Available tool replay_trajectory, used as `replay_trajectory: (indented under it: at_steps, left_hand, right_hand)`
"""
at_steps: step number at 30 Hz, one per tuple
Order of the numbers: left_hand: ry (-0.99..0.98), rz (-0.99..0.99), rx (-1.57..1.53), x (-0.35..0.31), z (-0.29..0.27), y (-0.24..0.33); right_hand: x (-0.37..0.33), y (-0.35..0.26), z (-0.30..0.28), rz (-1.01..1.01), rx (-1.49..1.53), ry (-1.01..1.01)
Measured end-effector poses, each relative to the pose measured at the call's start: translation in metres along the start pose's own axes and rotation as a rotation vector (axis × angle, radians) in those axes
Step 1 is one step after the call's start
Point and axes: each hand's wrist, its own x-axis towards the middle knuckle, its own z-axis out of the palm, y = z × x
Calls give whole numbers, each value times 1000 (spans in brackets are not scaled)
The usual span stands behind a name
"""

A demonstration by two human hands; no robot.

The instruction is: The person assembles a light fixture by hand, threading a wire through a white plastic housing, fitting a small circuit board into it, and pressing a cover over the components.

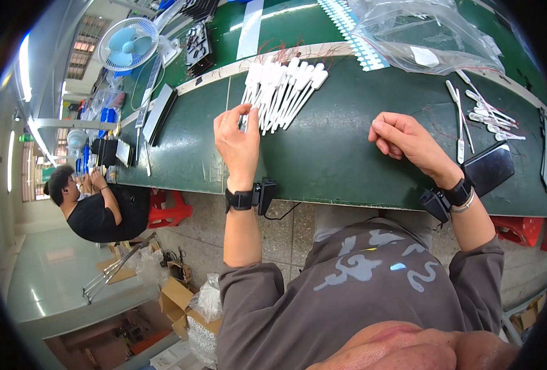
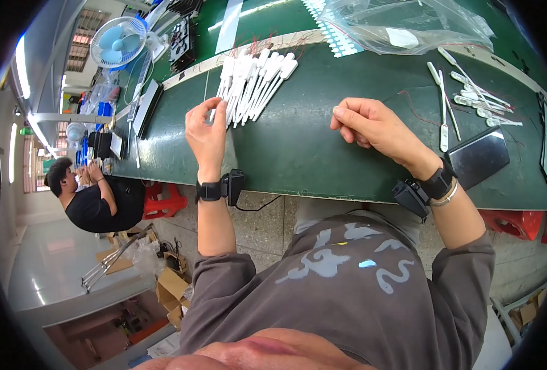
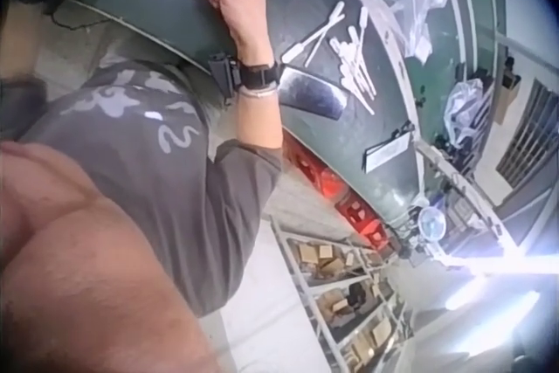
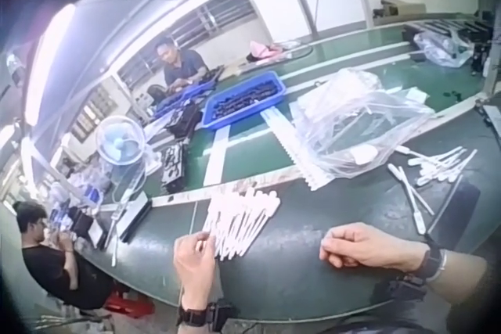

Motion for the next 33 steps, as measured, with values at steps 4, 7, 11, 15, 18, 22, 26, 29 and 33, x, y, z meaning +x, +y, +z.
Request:
replay_trajectory:
  at_steps: [4,7,11,15,18,22,26,29,33]
  left_hand:
    - [-17,130,-110,4,6,28]
    - [-77,208,-169,4,12,47]
    - [-184,273,-306,3,17,81]
    - [-387,438,-426,6,41,124]
    - [-495,551,-468,7,54,151]
    - [-576,644,-478,10,74,176]
    - [-537,613,-536,3,91,180]
    - [-508,556,-591,1,100,174]
    - [-491,455,-636,2,105,162]
  right_hand:
    - [-30,-30,-1,-85,-60,52]
    - [-76,-65,-3,-292,-256,92]
    - [-115,-73,-74,-404,-629,514]
    - [-149,-48,-168,-218,-892,830]
    - [-146,-27,-187,-107,-1057,820]
    - [-119,-21,-196,-153,-1241,812]
    - [-74,-25,-206,-209,-1305,722]
    - [-42,-16,-222,-119,-1412,703]
    - [-26,-21,-211,61,-1411,694]
